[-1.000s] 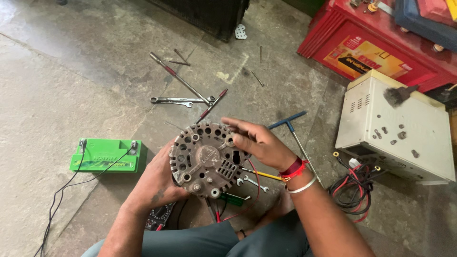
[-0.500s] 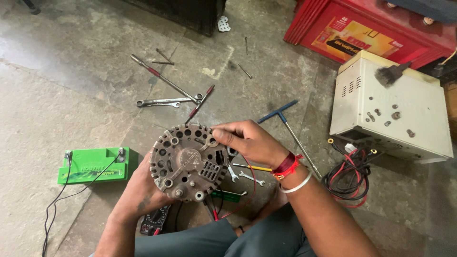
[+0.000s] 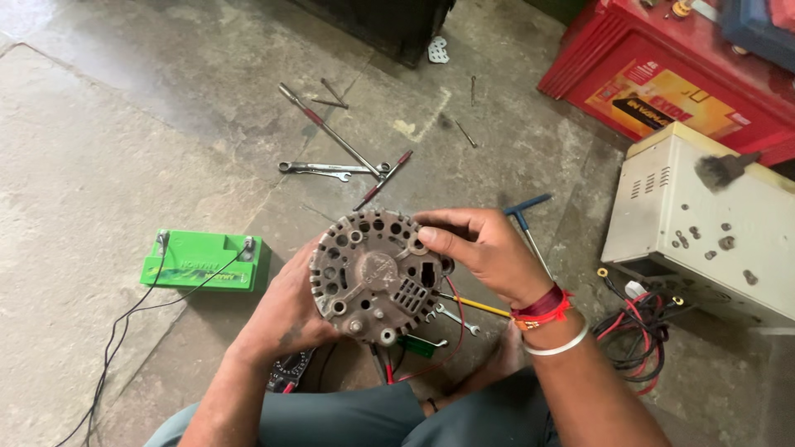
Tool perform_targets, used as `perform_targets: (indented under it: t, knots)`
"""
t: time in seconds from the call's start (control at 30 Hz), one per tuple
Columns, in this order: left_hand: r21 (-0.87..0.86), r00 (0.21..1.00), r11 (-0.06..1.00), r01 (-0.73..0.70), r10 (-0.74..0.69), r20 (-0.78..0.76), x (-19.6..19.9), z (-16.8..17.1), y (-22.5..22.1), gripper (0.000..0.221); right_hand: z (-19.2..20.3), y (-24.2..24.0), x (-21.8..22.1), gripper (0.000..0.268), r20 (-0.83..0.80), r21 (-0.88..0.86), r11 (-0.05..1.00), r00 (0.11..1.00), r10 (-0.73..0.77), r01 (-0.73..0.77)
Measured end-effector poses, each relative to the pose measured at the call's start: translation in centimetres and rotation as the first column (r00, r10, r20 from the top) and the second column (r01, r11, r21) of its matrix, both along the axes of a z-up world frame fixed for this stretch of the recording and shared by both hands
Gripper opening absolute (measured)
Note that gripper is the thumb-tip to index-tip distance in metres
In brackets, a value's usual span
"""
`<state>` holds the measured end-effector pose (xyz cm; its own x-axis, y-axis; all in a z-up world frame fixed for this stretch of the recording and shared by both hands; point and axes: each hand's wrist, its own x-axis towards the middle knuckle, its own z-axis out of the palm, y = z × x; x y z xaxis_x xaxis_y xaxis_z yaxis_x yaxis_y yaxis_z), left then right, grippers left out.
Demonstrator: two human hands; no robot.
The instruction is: The person removes the metal housing of an alternator by hand, uses a T-handle wrench to loosen internal components while a second person assists in holding the tool, and handles a multimeter and other wrenches on the floor.
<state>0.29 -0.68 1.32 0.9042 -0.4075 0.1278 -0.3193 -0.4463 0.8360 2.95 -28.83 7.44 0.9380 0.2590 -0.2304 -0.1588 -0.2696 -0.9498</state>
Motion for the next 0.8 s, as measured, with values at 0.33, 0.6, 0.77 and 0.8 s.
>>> perform_targets:
  t: [0.33, 0.6, 0.77, 0.8]
  knots:
    - [0.010, 0.999, 1.000, 0.000, 0.001, -0.049, 0.1, -0.1, 0.2, 0.109, -1.1, 0.8, -0.1, 0.042, -0.053, 0.096, 0.995, 0.999, -0.007, 0.012]
    - [-0.007, 0.999, 1.000, 0.004, -0.004, 0.036, 0.0, -0.6, 0.2, 0.099, 0.3, 1.6, -0.7, 0.040, 0.015, 0.006, 0.998, 0.998, -0.057, 0.057]
    - [-0.027, 0.998, 1.000, 0.005, -0.003, 0.067, -0.2, -0.5, 0.0, 0.090, 1.1, 1.8, -0.8, 0.043, -0.039, 0.106, 0.994, 0.999, -0.030, 0.034]
    - [-0.027, 0.998, 1.000, 0.005, -0.003, 0.062, -0.1, -0.4, 0.0, 0.093, 1.1, 1.8, -0.7, 0.044, -0.037, 0.119, 0.992, 0.999, -0.026, 0.031]
